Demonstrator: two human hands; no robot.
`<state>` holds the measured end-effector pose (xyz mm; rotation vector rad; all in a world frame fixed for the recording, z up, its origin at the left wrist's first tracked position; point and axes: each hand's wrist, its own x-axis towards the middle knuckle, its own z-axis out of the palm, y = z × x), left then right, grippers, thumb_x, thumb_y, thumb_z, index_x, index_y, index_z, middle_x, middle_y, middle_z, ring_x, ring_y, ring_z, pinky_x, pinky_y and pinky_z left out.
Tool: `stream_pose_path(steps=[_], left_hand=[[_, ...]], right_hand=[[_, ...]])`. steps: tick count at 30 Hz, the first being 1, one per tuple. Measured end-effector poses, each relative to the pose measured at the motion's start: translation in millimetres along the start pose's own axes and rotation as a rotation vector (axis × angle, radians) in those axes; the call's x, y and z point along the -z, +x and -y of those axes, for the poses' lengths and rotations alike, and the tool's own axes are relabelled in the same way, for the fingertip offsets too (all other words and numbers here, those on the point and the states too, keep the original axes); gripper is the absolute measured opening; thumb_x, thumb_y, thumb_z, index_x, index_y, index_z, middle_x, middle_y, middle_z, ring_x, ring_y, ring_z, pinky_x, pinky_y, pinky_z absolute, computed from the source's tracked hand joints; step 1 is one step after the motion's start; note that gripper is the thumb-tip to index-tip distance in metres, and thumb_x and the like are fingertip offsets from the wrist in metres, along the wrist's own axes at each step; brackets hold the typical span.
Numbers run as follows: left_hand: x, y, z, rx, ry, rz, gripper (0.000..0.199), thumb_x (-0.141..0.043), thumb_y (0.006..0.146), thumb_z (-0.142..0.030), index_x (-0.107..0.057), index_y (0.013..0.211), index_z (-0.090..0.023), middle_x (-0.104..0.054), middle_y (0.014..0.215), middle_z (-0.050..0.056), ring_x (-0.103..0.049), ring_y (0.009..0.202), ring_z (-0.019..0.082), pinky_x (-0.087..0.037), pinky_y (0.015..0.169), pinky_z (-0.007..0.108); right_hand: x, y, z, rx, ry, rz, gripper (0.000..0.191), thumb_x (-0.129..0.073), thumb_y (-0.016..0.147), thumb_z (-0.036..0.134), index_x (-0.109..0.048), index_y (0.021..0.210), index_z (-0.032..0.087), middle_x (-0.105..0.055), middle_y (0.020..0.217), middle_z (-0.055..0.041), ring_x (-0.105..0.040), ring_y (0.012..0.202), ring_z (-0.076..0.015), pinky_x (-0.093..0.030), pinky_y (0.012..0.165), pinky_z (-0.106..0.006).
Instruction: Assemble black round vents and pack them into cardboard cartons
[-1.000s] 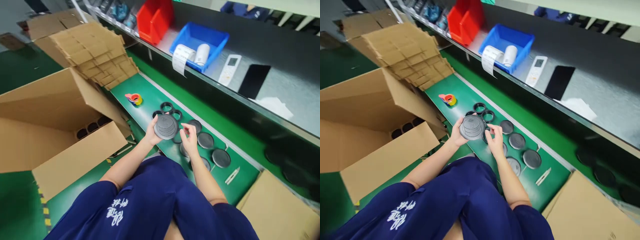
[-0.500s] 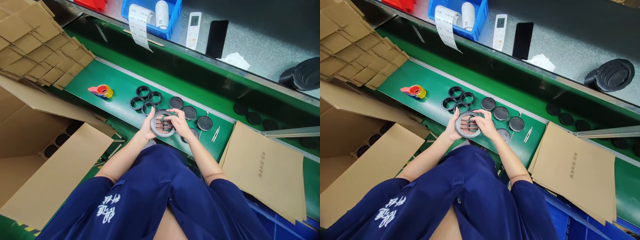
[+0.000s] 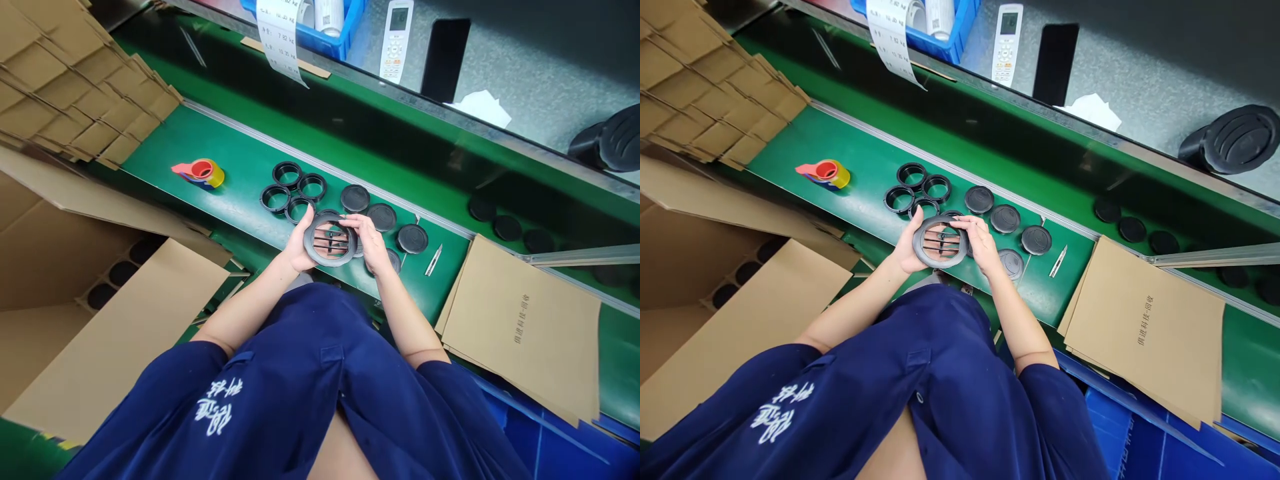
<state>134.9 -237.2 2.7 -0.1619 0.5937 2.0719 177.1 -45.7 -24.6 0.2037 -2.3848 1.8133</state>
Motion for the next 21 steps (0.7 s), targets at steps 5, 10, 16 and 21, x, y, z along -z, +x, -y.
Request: stream_pose_path(steps=[5,10,16,21], left_hand=[[32.7,-4,-3,0.017,-0.038,-0.204,0.073,-0.039,0.097,-0.074,-0.066,0.122,-0.012,-0.076,0.109,0.017,-0.073,0.102,0.032,-0.058,0.094,0.049],[81.0,-15,13,0.177,-0.005,-0.459,0.069,-0.044,0.095,-0.074,-0.069,0.117,-0.014,-0.077,0.101,0.015,-0.075,0.093,0.033,-0.061,0.086,0.049],[118.4,-22,8,0.153,0.07,-0.417,0.077,-0.048,0.09,-0.079,-0.065,0.131,-0.016,-0.074,0.118,0.019,-0.072,0.108,0.037,-0.058,0.092,0.053],[131.6,-4,-20,-0.102,0.595,-0.544,0.083,-0.038,0.091,-0.082,-0.052,0.148,-0.024,-0.05,0.156,0.018,-0.047,0.144,0.038,-0.044,0.111,0.059]], right_hand=[[-22,-6,-11,0.182,-0.44,0.249,0.061,-0.031,0.106,0.061,-0.058,0.147,0.026,-0.043,0.161,-0.0097,-0.029,0.153,-0.0317,-0.029,0.125,-0.058],[-60,-18,-22,0.144,-0.668,0.658,0.091,-0.056,0.092,0.072,-0.029,0.164,0.023,-0.006,0.175,-0.0156,-0.002,0.16,-0.0401,-0.014,0.127,-0.065],[-104,-13,-35,-0.023,-0.595,0.77,0.111,-0.058,0.088,0.076,-0.003,0.168,0.023,0.003,0.174,-0.0192,0.0,0.16,-0.0417,-0.018,0.125,-0.064],[-103,37,-60,-0.208,-0.74,0.422,0.113,-0.066,0.081,0.077,-0.014,0.168,0.025,-0.019,0.167,-0.0222,-0.028,0.149,-0.044,-0.025,0.12,-0.064]])
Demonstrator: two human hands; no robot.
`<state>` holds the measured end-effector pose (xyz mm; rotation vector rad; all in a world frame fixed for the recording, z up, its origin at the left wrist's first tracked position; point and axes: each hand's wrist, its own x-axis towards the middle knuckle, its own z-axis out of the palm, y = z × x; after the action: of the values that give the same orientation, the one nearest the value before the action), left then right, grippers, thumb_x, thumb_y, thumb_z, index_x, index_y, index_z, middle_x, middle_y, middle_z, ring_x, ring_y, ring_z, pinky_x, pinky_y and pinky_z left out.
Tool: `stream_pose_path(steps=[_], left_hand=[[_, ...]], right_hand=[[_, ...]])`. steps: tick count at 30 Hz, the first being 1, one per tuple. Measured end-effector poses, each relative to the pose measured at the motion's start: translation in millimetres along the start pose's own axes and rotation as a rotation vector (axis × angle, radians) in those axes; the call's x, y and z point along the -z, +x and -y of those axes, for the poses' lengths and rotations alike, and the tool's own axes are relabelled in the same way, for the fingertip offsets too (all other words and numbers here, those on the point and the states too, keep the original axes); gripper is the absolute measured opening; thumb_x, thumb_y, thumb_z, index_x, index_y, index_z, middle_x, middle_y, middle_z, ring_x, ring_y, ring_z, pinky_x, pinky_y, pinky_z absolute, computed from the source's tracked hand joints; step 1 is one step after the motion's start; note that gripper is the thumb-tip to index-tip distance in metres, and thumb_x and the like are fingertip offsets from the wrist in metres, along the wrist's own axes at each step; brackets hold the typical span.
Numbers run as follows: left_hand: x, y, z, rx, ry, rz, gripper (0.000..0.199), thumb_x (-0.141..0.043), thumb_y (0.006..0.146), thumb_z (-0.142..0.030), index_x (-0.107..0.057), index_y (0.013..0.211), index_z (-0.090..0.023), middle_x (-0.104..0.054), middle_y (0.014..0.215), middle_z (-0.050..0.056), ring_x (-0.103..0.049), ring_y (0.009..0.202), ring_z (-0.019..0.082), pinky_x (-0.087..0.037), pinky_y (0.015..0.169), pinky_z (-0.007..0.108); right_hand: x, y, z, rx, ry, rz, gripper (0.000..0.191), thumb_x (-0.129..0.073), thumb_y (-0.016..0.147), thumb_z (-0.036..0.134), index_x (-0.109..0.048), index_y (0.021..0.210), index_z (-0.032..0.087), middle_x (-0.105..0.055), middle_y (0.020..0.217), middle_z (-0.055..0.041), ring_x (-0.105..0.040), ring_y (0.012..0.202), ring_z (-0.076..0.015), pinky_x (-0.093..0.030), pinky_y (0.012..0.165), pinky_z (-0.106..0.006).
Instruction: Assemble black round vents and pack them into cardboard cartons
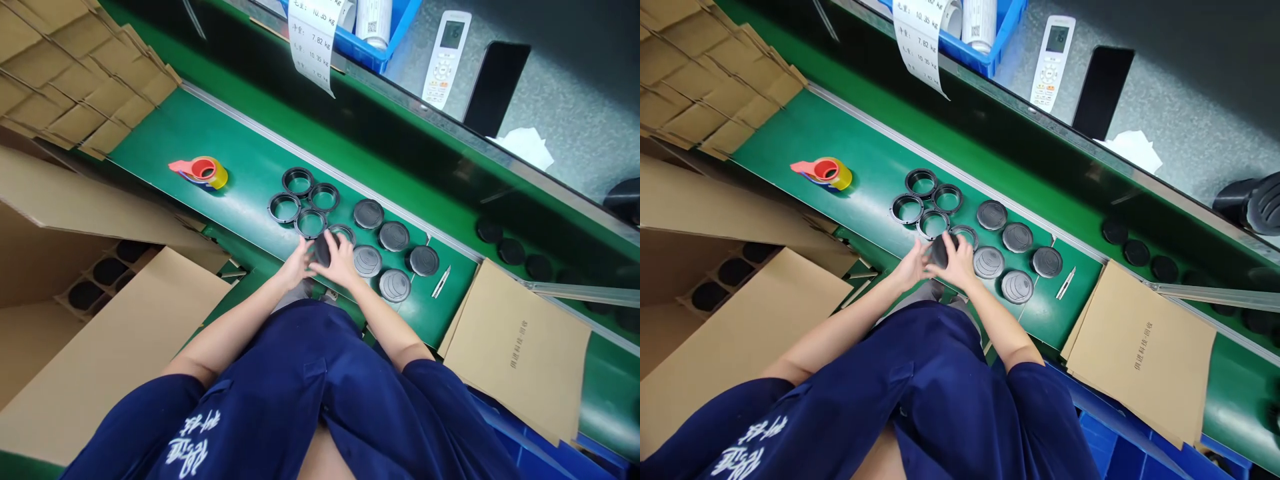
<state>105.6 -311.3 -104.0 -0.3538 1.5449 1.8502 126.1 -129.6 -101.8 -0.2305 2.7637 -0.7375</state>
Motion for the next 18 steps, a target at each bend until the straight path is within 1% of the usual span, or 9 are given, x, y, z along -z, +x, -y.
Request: stream_pose_path(steps=[2,3,4,5,7,10,13,16,18], left_hand=[[6.0,19,-5,-0.273,0.457,-0.102,0.072,-0.046,0.096,-0.068,-0.048,0.153,-0.025,-0.04,0.164,0.014,-0.029,0.155,0.034,-0.024,0.124,0.059],[10.2,28,-6,-0.373,0.704,-0.116,0.067,-0.048,0.097,-0.06,-0.048,0.154,-0.024,-0.038,0.165,0.013,-0.023,0.157,0.032,-0.012,0.127,0.059],[15.4,38,-5,-0.429,0.924,-0.109,0.064,-0.049,0.098,-0.054,-0.049,0.154,-0.022,-0.038,0.165,0.013,-0.02,0.158,0.032,-0.001,0.127,0.06],[21.5,46,-5,-0.447,1.101,-0.096,0.062,-0.048,0.099,-0.05,-0.049,0.154,-0.022,-0.039,0.164,0.013,-0.02,0.158,0.032,0.007,0.126,0.061],[35.5,60,-2,-0.438,1.323,-0.103,0.06,-0.045,0.101,-0.046,-0.047,0.156,-0.022,-0.039,0.164,0.013,-0.022,0.158,0.032,0.015,0.123,0.063],[57.6,74,-4,-0.461,1.449,-0.17,0.061,-0.04,0.103,-0.047,-0.043,0.158,-0.021,-0.032,0.167,0.015,-0.024,0.157,0.031,0.016,0.123,0.062],[75.3,80,-14,-0.474,1.46,-0.241,0.064,-0.037,0.104,-0.049,-0.04,0.159,-0.017,-0.028,0.168,0.017,-0.023,0.158,0.032,0.015,0.123,0.063],[84.4,79,-26,-0.455,1.41,-0.304,0.063,-0.035,0.103,-0.047,-0.04,0.158,-0.016,-0.032,0.167,0.018,-0.023,0.157,0.033,0.009,0.123,0.065],[85.4,75,-29,-0.48,1.347,-0.362,0.061,-0.031,0.104,-0.043,-0.042,0.157,-0.015,-0.038,0.164,0.018,-0.025,0.157,0.032,0.001,0.125,0.063]], right_hand=[[2,23,-13,-0.171,-0.112,-0.071,0.113,-0.066,0.081,0.076,-0.017,0.167,0.022,-0.017,0.168,-0.0245,-0.026,0.148,-0.0488,-0.018,0.12,-0.069],[1,33,-18,-0.214,-0.165,-0.069,0.114,-0.067,0.08,0.076,-0.018,0.167,0.021,-0.016,0.168,-0.025,-0.025,0.148,-0.0501,-0.013,0.12,-0.07],[-1,41,-22,-0.234,-0.209,-0.05,0.114,-0.068,0.08,0.076,-0.019,0.167,0.021,-0.015,0.169,-0.0254,-0.024,0.149,-0.0507,-0.009,0.12,-0.071],[-4,47,-25,-0.248,-0.244,-0.025,0.114,-0.069,0.079,0.075,-0.019,0.167,0.021,-0.014,0.169,-0.0257,-0.024,0.149,-0.0511,-0.006,0.12,-0.071],[-13,56,-27,-0.278,-0.285,0.015,0.116,-0.07,0.079,0.076,-0.018,0.167,0.02,-0.013,0.17,-0.0265,-0.023,0.15,-0.0515,-0.003,0.12,-0.07],[-22,66,-22,-0.322,-0.284,0.041,0.117,-0.067,0.08,0.078,-0.016,0.167,0.02,-0.009,0.171,-0.0269,-0.019,0.153,-0.0512,-0.002,0.121,-0.069],[-17,74,-14,-0.304,-0.217,0.04,0.115,-0.061,0.084,0.079,-0.014,0.167,0.016,-0.001,0.172,-0.0263,-0.005,0.157,-0.0485,0.0,0.122,-0.068],[-9,79,-7,-0.236,-0.142,-0.086,0.102,-0.046,0.095,0.074,-0.007,0.168,0.014,0.005,0.173,-0.0217,0.007,0.159,-0.0419,0.002,0.123,-0.067],[-10,79,-3,-0.196,-0.117,-0.159,0.089,-0.036,0.102,0.064,-0.007,0.167,0.012,0.003,0.174,-0.0188,0.008,0.161,-0.0365,0.004,0.125,-0.064]])
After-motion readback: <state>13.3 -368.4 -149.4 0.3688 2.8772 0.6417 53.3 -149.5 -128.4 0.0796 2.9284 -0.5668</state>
